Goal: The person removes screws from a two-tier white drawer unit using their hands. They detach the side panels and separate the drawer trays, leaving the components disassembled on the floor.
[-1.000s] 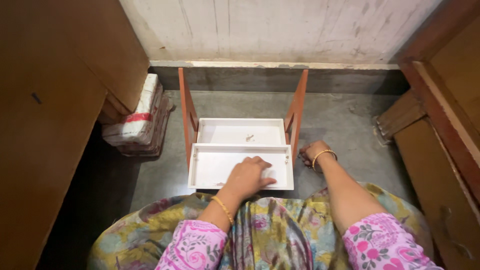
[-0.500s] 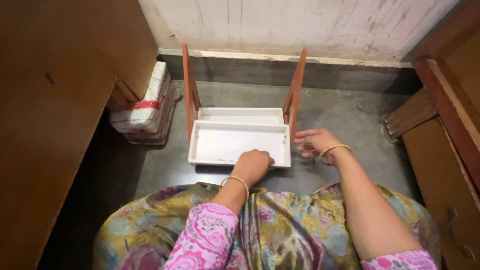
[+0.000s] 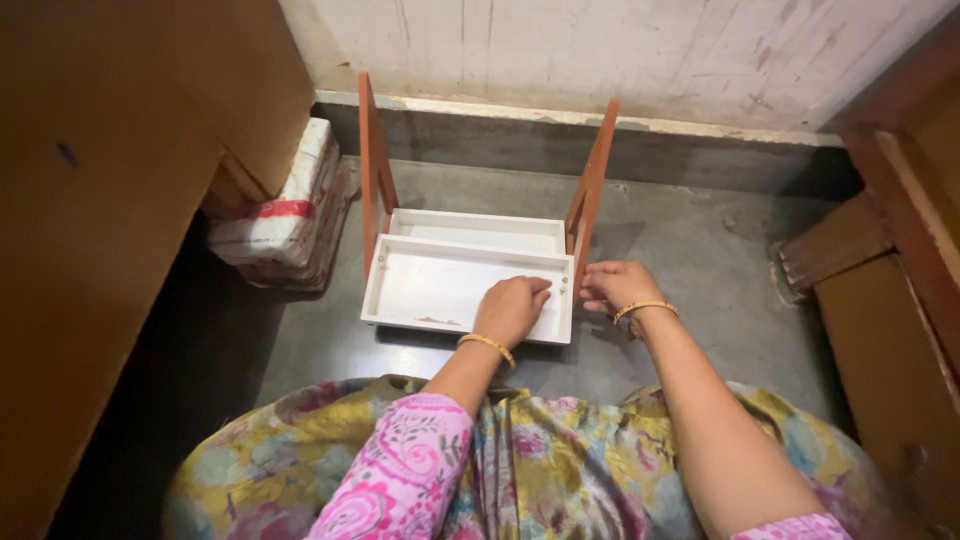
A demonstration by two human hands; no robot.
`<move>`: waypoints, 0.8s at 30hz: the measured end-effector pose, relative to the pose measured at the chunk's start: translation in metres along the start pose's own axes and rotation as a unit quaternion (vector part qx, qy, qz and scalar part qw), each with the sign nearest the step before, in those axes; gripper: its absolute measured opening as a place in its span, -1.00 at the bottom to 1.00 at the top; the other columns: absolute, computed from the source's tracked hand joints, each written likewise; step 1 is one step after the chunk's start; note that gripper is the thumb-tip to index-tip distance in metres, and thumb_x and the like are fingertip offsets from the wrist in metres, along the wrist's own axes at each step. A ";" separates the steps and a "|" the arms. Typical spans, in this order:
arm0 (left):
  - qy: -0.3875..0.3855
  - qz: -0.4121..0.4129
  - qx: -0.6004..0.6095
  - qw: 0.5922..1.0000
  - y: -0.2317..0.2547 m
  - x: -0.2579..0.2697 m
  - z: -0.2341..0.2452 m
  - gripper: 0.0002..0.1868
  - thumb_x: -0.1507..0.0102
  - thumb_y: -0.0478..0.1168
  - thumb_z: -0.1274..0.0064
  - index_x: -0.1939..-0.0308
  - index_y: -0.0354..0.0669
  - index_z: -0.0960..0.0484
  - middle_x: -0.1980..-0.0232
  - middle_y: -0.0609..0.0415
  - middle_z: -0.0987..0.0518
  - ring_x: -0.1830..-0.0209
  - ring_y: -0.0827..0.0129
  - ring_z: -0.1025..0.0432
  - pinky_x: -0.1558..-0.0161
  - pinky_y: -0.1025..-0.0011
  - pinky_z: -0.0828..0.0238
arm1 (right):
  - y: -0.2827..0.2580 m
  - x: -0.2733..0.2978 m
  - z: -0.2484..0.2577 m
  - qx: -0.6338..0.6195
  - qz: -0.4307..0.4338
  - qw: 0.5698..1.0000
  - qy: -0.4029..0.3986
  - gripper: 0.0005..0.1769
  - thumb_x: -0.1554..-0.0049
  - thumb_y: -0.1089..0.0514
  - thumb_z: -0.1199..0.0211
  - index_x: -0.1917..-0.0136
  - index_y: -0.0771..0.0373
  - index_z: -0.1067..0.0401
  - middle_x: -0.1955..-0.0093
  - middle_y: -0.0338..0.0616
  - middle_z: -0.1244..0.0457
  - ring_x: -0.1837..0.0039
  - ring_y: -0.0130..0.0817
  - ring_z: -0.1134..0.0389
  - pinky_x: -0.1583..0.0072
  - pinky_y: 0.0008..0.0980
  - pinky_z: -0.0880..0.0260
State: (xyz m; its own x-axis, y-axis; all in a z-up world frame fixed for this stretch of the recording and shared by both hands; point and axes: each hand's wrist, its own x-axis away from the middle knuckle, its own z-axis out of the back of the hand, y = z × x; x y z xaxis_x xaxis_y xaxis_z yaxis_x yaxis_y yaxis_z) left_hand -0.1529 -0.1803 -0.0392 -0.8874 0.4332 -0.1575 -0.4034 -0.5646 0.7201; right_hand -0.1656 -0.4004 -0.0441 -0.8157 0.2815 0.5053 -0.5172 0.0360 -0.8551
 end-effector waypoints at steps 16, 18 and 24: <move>-0.003 -0.035 0.038 0.999 0.007 -0.025 -0.015 -0.79 -0.28 -0.17 -0.07 0.03 -0.07 -0.55 0.05 0.00 -0.65 0.11 0.01 -0.55 0.14 0.15 -0.47 | -0.007 -0.007 0.003 0.012 -0.014 1.000 -0.014 -0.76 -0.16 0.44 -0.11 -0.07 0.48 -0.51 0.02 0.02 -0.42 0.04 -0.33 -0.48 0.06 -0.44 -0.56; -0.019 -0.059 0.010 0.998 0.006 -0.025 -0.014 -0.81 -0.32 -0.16 -0.02 0.03 -0.08 -0.51 0.04 -0.03 -0.63 0.10 -0.03 -0.54 0.15 0.10 -0.46 | -0.008 -0.004 0.001 0.001 -0.010 1.000 -0.015 -0.76 -0.16 0.43 -0.12 -0.08 0.48 -0.50 0.01 0.01 -0.41 0.03 -0.33 -0.48 0.05 -0.43 -0.57; -0.054 -0.029 -0.057 0.996 0.010 -0.027 -0.018 -0.75 -0.39 -0.09 0.17 0.00 -0.10 -0.53 0.05 -0.12 -0.61 0.15 -0.09 -0.53 0.15 -0.01 -0.42 | -0.011 0.005 -0.001 -0.022 -0.013 1.000 -0.011 -0.76 -0.14 0.45 -0.13 -0.07 0.52 -0.49 0.01 0.05 -0.41 0.02 -0.27 -0.49 0.02 -0.38 -0.60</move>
State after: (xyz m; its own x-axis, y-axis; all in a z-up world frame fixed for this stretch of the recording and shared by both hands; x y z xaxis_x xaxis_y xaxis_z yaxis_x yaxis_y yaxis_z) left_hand -0.1364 -0.2102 -0.0398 -0.8350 0.5374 -0.1181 -0.4818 -0.6104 0.6287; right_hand -0.1633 -0.3982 -0.0321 -0.8080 0.2594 0.5290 -0.5266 0.0847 -0.8459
